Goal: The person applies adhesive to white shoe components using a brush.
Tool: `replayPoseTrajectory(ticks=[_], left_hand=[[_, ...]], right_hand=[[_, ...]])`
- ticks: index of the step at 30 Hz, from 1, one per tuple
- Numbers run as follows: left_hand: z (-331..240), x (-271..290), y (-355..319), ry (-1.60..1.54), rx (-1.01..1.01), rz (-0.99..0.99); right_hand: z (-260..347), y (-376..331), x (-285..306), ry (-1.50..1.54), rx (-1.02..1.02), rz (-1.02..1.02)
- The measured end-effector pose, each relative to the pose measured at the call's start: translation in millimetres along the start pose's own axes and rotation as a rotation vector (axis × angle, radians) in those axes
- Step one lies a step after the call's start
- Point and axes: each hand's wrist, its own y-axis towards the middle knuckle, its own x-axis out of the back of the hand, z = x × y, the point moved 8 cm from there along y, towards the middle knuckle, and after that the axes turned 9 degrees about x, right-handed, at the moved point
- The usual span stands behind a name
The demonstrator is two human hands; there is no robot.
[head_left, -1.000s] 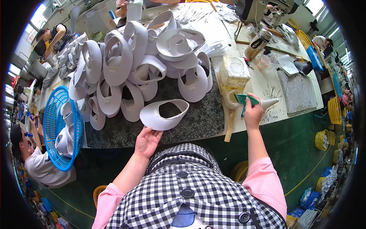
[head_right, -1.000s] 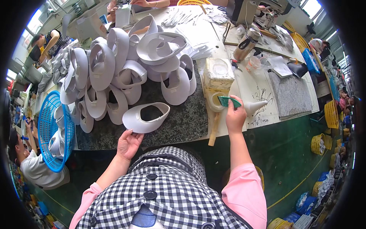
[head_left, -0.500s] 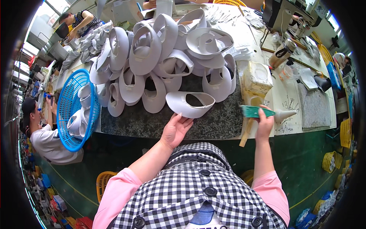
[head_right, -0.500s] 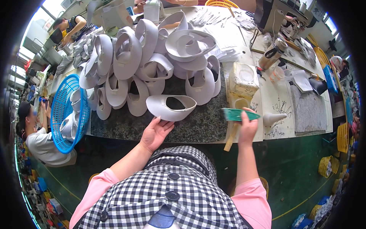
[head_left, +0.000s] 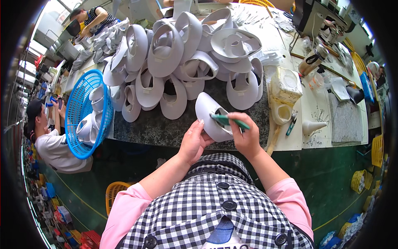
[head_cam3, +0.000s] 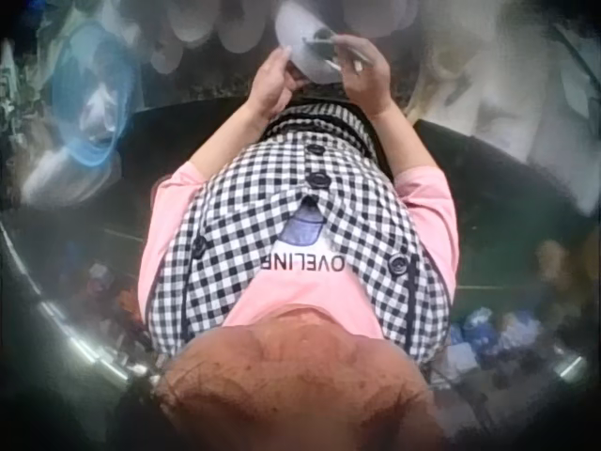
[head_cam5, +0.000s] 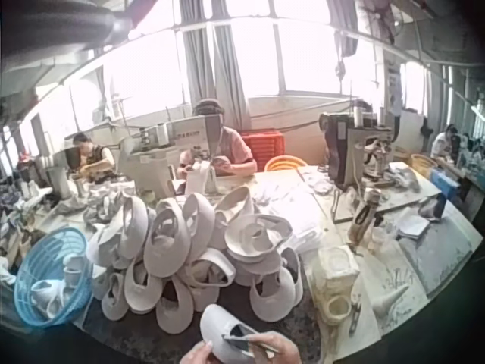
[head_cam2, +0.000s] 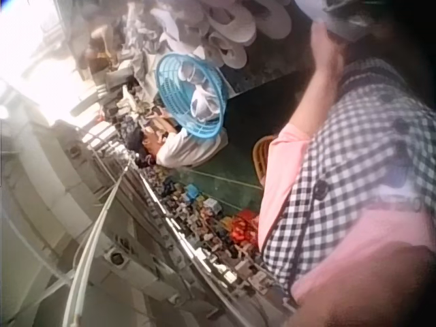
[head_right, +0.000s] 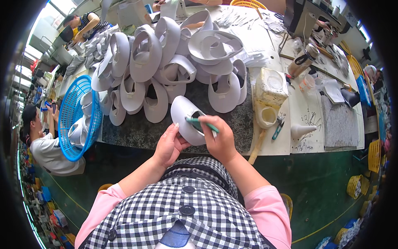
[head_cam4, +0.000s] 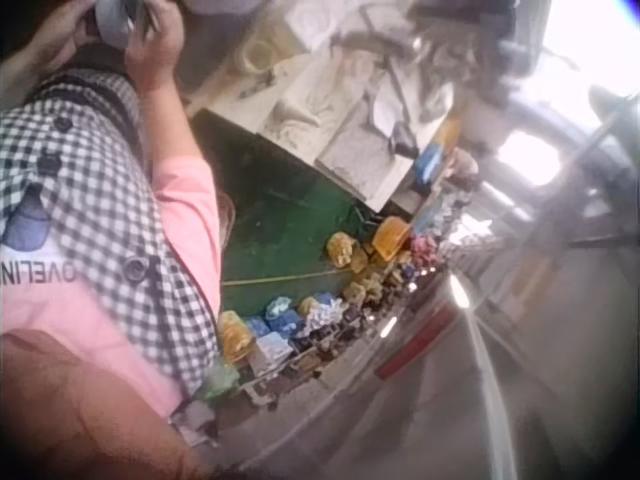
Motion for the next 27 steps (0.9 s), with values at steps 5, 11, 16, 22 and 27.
replayPoseTrajectory(ticks=[5,11,16,22,27], left_hand=[[-5.0,11.1,-4.8,-0.058,-0.015,-0.019],[-0.4,21.3,-0.2,-0.11,0.076,0.006],[8.8,25.3,2.0,-0.045,0.189,-0.011],[0.2,50.0,15.8,-0.148,0.198,-0.06],[5.3,52.6,32.2,-0.19,0.143,0.022]], right_hand=[[21.6,-9.3,-10.9,-0.094,0.07,0.269],[8.0,-5.9,-23.9,-0.039,0.064,0.446],[5.2,15.7,-27.7,-0.002,0.175,0.199],[-2.0,-32.6,-27.8,-0.025,0.144,0.457],[-10.8,-39.2,-16.2,-0.074,0.051,0.319]])
